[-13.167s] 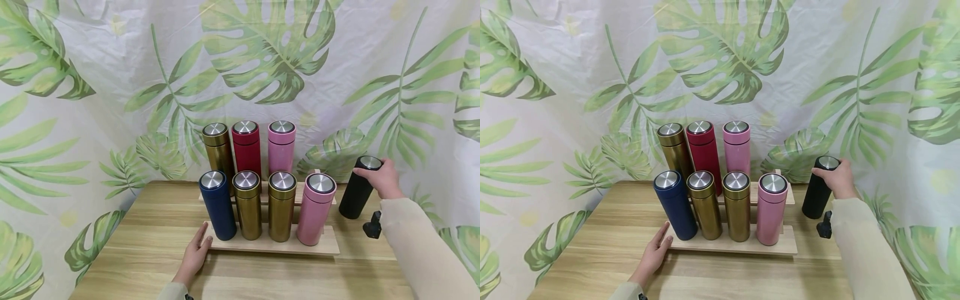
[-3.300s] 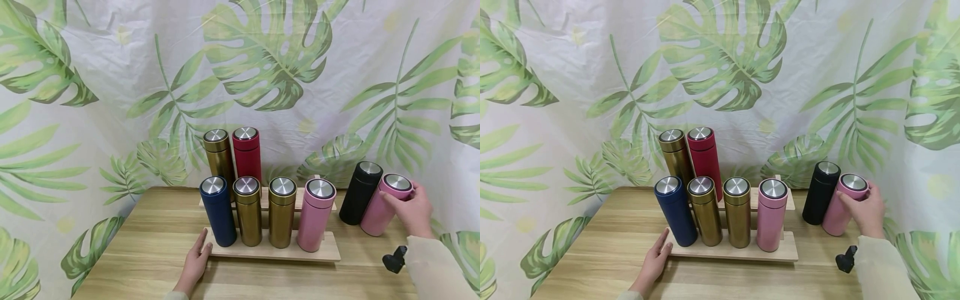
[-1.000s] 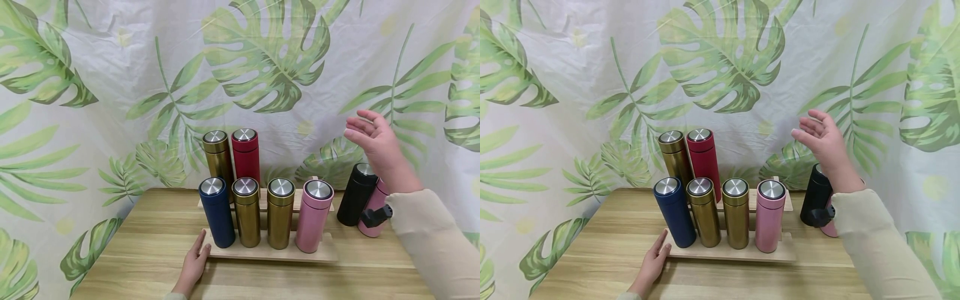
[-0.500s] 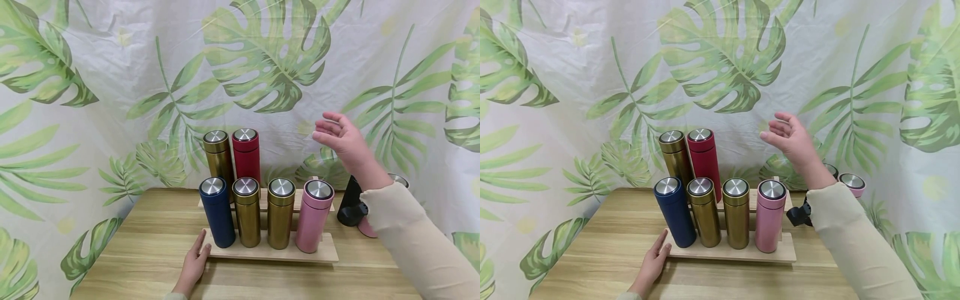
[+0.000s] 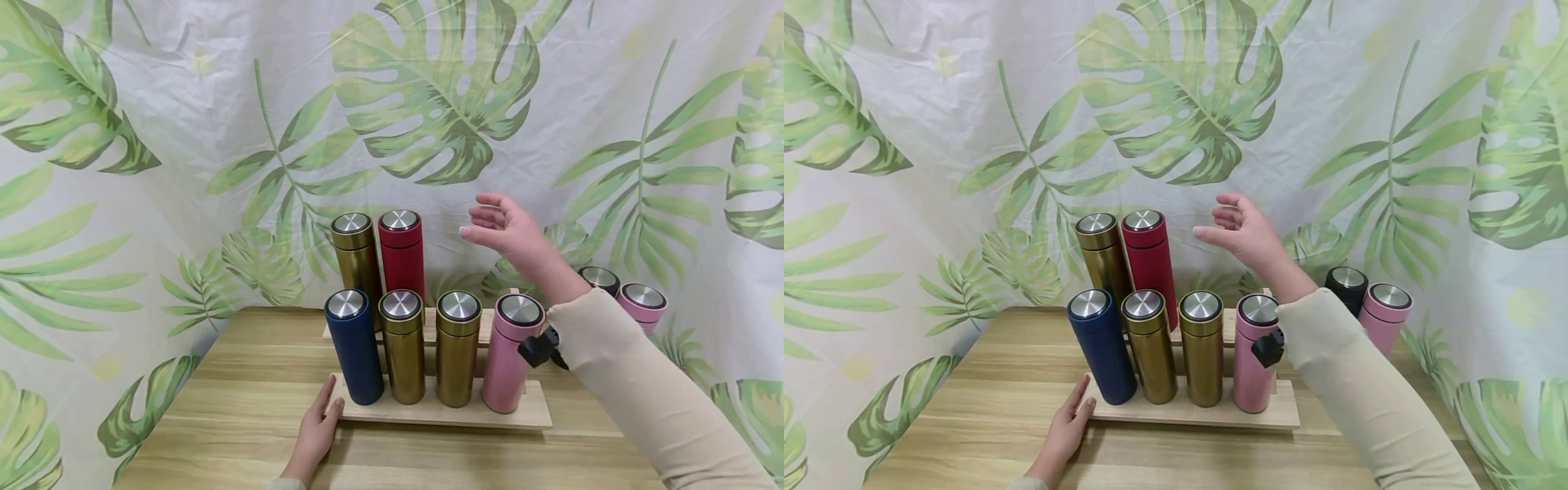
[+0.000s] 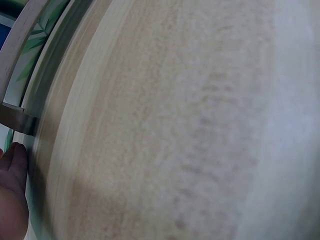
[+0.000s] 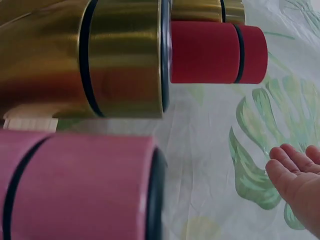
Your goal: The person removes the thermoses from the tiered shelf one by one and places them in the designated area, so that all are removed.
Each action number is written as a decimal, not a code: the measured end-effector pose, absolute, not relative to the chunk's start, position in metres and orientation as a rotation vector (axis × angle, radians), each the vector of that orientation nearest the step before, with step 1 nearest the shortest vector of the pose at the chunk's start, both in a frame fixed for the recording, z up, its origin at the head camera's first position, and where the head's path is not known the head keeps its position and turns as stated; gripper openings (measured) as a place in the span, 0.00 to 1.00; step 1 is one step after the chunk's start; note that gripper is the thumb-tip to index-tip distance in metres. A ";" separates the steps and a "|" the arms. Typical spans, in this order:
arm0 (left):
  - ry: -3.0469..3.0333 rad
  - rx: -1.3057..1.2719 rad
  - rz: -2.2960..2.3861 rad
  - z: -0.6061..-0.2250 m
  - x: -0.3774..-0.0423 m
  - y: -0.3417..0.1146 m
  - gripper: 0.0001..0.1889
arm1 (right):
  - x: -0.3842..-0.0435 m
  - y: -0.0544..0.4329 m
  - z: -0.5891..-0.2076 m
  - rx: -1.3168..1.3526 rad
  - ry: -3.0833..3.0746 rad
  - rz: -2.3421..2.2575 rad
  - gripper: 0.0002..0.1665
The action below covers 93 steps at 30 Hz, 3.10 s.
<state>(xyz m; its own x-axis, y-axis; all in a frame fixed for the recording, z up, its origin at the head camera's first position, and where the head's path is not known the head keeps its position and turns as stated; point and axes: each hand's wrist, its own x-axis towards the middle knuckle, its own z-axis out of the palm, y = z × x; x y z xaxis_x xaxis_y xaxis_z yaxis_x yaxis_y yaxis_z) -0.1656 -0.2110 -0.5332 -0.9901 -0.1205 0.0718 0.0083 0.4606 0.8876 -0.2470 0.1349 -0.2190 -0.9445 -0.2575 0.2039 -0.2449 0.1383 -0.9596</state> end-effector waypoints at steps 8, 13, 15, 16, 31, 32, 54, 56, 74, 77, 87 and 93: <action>-2.568 0.111 -1.574 -0.534 -0.165 -0.211 0.28 | -0.256 0.115 -0.225 -0.474 2.373 -1.947 0.43; -2.573 0.121 -1.569 -0.536 -0.167 -0.211 0.28 | -0.261 0.103 -0.230 -0.439 2.346 -1.937 0.43; -2.580 0.122 -1.560 -0.536 -0.167 -0.211 0.28 | -0.263 0.097 -0.233 -0.426 2.346 -1.923 0.43; -2.582 0.123 -1.556 -0.536 -0.167 -0.211 0.28 | -0.264 0.094 -0.234 -0.421 2.343 -1.918 0.44; -2.577 0.127 -1.565 -0.537 -0.167 -0.211 0.28 | -0.277 0.051 -0.244 -0.345 2.304 -1.984 0.45; -2.578 0.127 -1.565 -0.538 -0.167 -0.211 0.28 | -0.278 0.049 -0.245 -0.337 2.304 -1.985 0.46; -2.568 0.127 -1.575 -0.538 -0.169 -0.209 0.28 | -0.280 0.035 -0.253 -0.278 2.349 -2.056 0.42; -2.567 0.124 -1.572 -0.538 -0.169 -0.209 0.28 | -0.279 0.036 -0.252 -0.279 2.368 -2.040 0.41; -2.563 0.133 -1.574 -0.539 -0.168 -0.210 0.28 | -0.271 0.052 -0.239 -0.308 2.427 -2.078 0.39; -2.566 0.128 -1.569 -0.539 -0.168 -0.210 0.28 | -0.269 0.057 -0.238 -0.297 2.433 -2.099 0.39; -2.555 0.127 -1.578 -0.539 -0.168 -0.211 0.28 | -0.267 0.075 -0.233 -0.339 2.427 -2.265 0.37; -2.566 0.128 -1.553 -0.539 -0.168 -0.211 0.28 | -0.269 0.088 -0.234 -0.349 2.429 -2.366 0.39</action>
